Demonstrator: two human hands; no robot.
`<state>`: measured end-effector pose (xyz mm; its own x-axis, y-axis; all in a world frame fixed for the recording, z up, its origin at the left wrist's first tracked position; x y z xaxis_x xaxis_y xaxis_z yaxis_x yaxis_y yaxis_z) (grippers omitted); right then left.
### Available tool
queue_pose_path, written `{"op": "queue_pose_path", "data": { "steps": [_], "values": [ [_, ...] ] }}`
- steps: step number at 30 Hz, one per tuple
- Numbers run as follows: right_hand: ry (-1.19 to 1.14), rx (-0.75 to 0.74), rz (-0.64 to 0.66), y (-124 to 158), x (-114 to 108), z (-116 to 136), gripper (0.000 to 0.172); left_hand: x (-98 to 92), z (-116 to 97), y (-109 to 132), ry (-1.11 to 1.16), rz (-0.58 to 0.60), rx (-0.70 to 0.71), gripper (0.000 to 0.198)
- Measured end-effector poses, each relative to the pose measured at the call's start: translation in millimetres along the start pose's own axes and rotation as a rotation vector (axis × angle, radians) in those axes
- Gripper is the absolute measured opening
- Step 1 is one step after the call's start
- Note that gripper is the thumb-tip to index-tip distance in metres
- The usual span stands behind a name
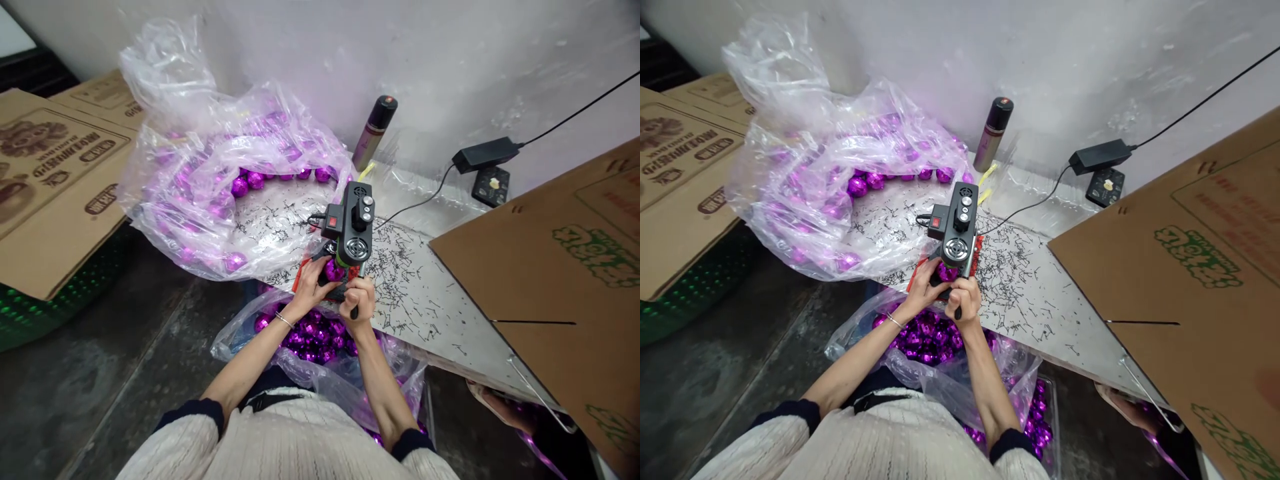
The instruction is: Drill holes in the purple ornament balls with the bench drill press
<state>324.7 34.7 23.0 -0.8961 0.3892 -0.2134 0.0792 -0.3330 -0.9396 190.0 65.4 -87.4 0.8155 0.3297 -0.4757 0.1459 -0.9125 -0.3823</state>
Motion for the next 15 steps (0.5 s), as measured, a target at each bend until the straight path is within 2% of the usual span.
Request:
{"op": "queue_pose_path", "data": {
  "steps": [4,7,9,11,13,14,15],
  "values": [
    [-0.034,0.098,-0.022,-23.6,-9.2,0.8,0.032,0.8,0.1,-1.5,0.020,-0.011,0.016,0.058],
    [-0.069,0.203,0.041,-50.4,-12.1,2.9,0.032,-1.9,-1.0,-2.3,0.033,-0.034,0.028,0.059],
    [-0.081,0.257,0.071,-61.8,-13.9,2.3,0.033,-10.3,-5.2,2.5,0.024,-0.082,0.049,0.061],
    [-0.082,0.283,0.098,-62.1,-14.4,0.9,0.029,-19.6,-15.1,16.2,0.005,-0.097,0.108,0.065],
    [-0.070,0.315,0.064,-49.6,-18.7,-1.5,0.013,-22.5,-31.0,41.3,-0.031,-0.026,0.222,0.071],
    [-0.060,0.348,0.023,-38.6,-22.7,-2.9,0.012,-20.9,-38.7,57.9,-0.059,0.037,0.280,0.072],
    [-0.046,0.402,-0.049,-24.7,-29.6,-4.4,0.027,-17.8,-44.2,75.9,-0.095,0.108,0.324,0.074]
  ]
}}
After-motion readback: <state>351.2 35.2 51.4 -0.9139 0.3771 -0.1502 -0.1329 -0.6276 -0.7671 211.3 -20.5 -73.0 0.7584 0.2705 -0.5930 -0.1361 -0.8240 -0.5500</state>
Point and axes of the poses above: each hand's wrist, its own y-axis away from the middle knuckle, its own x-axis out of the palm, z = x × y, the point moved 9 cm from there along -y, towards the middle knuckle, and after that the axes turned 2 degrees about -x, right-handed, at the moved point
